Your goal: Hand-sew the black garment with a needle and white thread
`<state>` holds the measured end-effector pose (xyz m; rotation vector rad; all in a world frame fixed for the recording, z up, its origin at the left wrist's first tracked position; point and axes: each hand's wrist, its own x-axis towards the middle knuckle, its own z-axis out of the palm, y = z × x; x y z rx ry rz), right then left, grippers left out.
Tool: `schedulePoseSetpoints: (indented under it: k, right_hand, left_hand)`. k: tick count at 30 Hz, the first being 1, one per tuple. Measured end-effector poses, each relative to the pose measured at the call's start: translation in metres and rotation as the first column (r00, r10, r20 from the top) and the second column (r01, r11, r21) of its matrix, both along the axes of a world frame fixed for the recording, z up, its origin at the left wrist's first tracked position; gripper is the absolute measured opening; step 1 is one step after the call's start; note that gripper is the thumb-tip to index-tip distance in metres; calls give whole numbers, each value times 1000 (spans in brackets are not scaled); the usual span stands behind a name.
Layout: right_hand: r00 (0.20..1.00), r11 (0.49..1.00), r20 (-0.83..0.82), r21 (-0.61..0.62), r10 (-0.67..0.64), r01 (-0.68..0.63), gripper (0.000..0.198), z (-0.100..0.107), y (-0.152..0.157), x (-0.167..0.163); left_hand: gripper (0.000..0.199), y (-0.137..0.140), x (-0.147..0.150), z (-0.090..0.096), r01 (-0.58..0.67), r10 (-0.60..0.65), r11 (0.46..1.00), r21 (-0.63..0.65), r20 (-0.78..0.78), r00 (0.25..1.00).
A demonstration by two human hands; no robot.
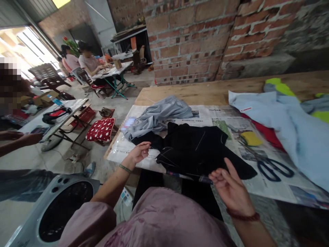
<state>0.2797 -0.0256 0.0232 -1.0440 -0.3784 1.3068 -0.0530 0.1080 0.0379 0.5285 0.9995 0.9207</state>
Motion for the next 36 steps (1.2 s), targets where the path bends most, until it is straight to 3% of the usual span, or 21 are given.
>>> schedulePoseSetpoints:
  k: [5, 11, 15, 19, 25, 30, 36]
  right_hand:
    - [998, 991, 11, -117, 63, -61, 34, -24, -22, 12]
    - [971, 963, 127, -204, 204, -176, 13, -47, -53, 26]
    - [955, 974, 252, -199, 155, -105, 15, -61, -67, 32]
    - [926, 981, 378, -182, 2, 72, 21, -75, -76, 41]
    - [892, 959, 444, -204, -89, 197, 24, -84, -83, 47]
    - [930, 968, 361, -201, -71, 152, 21, -74, -76, 41]
    - [875, 989, 482, -142, 43, 29, 39, -67, -75, 47]
  left_hand:
    - [20, 3, -11, -11, -52, 56, 997, -51, 91, 994]
    - [20, 9, -13, -7, -71, 74, 997, -34, 103, 992]
    - [19, 13, -7, -1, -64, 63, 998, 0, 114, 991]
    - [21, 15, -3, 1, -75, 72, 997, 20, 143, 987]
    - [20, 13, 3, 3, -44, 42, 999, 22, 119, 992]
    - [22, 9, 17, 11, -18, 11, 998, 52, 130, 991]
    - [28, 8, 18, 12, -67, 60, 994, 90, 75, 995]
